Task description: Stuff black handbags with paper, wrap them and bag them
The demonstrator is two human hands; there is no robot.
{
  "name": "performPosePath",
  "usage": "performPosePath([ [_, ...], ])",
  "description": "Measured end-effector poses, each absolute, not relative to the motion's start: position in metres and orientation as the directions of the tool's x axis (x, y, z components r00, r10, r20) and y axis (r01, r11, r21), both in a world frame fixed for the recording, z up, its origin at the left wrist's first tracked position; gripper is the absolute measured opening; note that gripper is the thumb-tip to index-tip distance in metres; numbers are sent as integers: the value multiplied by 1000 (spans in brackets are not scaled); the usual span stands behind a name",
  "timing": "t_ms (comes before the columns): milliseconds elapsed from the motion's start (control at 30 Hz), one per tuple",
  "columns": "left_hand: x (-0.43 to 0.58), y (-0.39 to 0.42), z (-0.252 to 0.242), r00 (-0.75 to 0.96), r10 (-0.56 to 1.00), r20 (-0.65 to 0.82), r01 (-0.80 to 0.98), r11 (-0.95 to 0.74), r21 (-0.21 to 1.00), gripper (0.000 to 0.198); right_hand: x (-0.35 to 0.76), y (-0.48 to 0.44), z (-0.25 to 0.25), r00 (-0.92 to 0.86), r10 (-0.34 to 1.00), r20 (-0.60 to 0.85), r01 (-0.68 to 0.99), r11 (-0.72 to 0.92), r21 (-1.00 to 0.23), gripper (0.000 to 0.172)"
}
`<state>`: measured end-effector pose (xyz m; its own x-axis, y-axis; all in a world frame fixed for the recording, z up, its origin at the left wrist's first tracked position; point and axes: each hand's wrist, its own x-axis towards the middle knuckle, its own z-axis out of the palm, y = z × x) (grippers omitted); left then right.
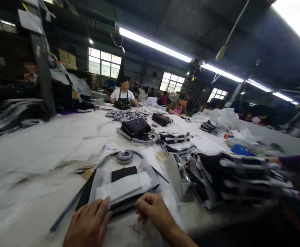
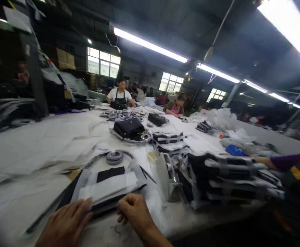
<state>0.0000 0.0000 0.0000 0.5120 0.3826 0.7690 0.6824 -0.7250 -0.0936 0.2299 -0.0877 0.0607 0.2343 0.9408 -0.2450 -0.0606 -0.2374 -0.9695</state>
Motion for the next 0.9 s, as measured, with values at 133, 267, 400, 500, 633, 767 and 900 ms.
performPosePath([
  [133,7,-3,24,481,496,723,713,-701,6,34,224,-114,27,161,865,-475,-399,-383,-833,61],
  [267,9,-7,29,455,564,689,720,-688,87,29,207,-106,28,137,836,-531,-682,-309,-663,73],
  [400,7,-8,23,417,595,687,708,-687,166,19,192,-87,40,184,792,-582,-792,-232,-565,84],
  [500,3,-4,18,436,608,664,687,-701,191,12,187,-78,46,207,749,-630,-806,-234,-543,86],
  [633,-3,3,11,449,603,660,673,-714,194,16,184,-67,54,303,677,-671,-704,-316,-636,75],
  [767,-4,7,1,428,589,686,675,-713,191,16,176,-48,62,330,693,-640,-693,-283,-663,60],
  [900,-4,13,-10,394,566,724,683,-708,181,17,161,-26,66,336,697,-634,-752,-206,-626,50],
])
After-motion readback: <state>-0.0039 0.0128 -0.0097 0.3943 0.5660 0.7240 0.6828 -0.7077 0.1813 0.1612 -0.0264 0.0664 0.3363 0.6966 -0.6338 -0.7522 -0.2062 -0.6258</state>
